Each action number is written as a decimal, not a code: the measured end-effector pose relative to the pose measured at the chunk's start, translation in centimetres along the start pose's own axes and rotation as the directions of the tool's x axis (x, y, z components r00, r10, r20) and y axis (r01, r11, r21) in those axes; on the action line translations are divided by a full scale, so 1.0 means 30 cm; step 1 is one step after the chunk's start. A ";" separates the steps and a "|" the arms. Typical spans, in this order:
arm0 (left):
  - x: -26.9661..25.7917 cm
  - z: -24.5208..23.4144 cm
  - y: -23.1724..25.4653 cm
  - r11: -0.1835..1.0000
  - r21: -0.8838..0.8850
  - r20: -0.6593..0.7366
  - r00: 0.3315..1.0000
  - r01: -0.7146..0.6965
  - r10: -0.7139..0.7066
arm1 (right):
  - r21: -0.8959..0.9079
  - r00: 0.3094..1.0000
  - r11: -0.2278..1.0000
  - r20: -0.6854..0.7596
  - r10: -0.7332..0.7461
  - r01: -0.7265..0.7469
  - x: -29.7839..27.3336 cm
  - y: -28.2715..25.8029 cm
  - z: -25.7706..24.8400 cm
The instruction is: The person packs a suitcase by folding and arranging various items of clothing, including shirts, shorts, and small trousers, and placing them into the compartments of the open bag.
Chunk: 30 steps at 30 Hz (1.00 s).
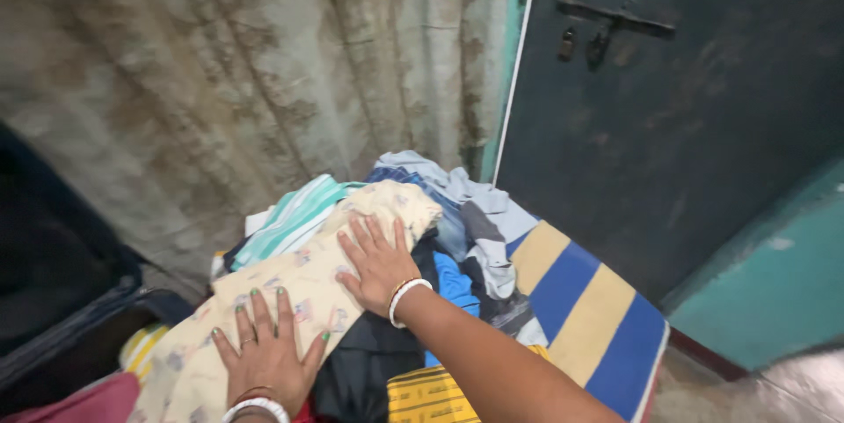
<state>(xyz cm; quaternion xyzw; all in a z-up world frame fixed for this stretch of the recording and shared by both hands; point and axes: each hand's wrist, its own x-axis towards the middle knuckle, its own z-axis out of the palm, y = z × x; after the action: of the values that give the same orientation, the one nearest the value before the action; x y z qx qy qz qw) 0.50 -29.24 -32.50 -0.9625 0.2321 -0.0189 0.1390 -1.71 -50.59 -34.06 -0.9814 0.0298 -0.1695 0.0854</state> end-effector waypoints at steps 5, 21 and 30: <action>0.052 0.009 0.090 0.985 -0.139 -0.091 0.992 -0.105 0.092 | 0.049 0.981 0.989 -0.131 0.142 -0.137 0.011 0.084 -0.073; 0.223 -0.164 0.354 0.916 -0.352 -0.170 0.976 -0.191 0.138 | 0.748 0.611 0.135 0.409 0.677 -0.650 0.101 0.442 0.105; 0.181 -0.127 0.332 0.818 -0.410 -0.303 0.906 -0.404 0.296 | 0.677 0.617 -0.735 0.591 0.520 -0.030 0.247 0.496 0.179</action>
<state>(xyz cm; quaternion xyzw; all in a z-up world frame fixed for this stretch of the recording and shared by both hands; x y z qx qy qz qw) 0.56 -41.17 -31.73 -0.8992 0.4179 -0.0462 -0.1211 6.63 -65.04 -39.25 -0.2185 0.2858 -0.1899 0.9135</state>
